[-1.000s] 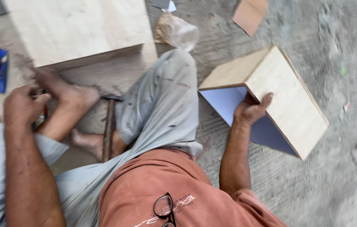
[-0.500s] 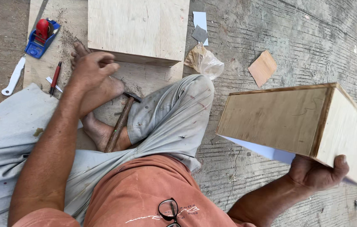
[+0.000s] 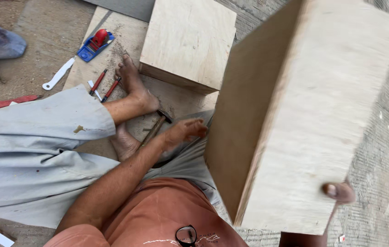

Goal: The person sits on the ground assembling a plywood box, fitting side panels into the box corners and pressing edges together. They use pincers to pull nails from a panel, reposition panels against the box, and hold a hammer while aligning pieces.

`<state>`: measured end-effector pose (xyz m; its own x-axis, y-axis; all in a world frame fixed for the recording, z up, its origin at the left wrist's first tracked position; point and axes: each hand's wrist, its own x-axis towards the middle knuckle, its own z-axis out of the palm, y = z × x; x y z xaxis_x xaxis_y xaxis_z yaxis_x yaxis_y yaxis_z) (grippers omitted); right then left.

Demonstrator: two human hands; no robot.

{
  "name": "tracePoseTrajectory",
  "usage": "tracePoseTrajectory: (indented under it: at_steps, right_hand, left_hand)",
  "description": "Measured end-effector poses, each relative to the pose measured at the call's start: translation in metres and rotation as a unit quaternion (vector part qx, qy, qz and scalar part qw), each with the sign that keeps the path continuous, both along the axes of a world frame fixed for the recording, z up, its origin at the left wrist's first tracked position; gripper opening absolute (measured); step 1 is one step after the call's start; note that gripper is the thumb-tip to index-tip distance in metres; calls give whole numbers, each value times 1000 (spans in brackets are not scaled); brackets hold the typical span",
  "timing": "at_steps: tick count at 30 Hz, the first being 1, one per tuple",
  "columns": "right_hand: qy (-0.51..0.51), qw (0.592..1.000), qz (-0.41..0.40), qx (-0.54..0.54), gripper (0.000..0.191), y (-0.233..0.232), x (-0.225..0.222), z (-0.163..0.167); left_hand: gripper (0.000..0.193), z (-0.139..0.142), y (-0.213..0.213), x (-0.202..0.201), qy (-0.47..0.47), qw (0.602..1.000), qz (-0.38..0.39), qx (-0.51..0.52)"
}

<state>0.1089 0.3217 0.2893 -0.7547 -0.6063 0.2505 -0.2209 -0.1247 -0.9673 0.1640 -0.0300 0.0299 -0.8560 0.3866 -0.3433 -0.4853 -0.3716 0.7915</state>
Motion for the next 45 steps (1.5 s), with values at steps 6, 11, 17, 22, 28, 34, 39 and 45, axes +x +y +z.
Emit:
tracePoseTrajectory:
  at_steps: [6,11,17,22,28,34,39,45]
  right_hand:
    - [-96,958,245,112,65,-63,-32,-10]
    - [-115,905,350,211,65,-93,-54,-10]
    - [-286,909,225,205,72,-81,-88,-16]
    - [-396,888,200,121,71,-68,-141,-31]
    - [-190,965,90,156,81,-30,-171,-5]
    - [61,989,-102,84,91,-4,-80,-37]
    - [224,963,-117,89,90,-35,-10,-73]
    - [244,951,-158,101,97,-71,10,-65]
  left_hand:
    - [96,-22,-7,38,-7,991,95,95]
    - [84,-57,-8,40,-21,971,170,166]
    - [70,-87,-8,33,-44,962,203,176]
    - [59,-92,-1,8,-45,960,235,143]
    - [50,-87,6,-8,-58,960,270,45]
    - [61,-76,3,-13,-67,957,284,8]
    - [63,-76,-1,-13,-71,956,283,-14]
    - [64,-80,2,-14,-63,955,290,13]
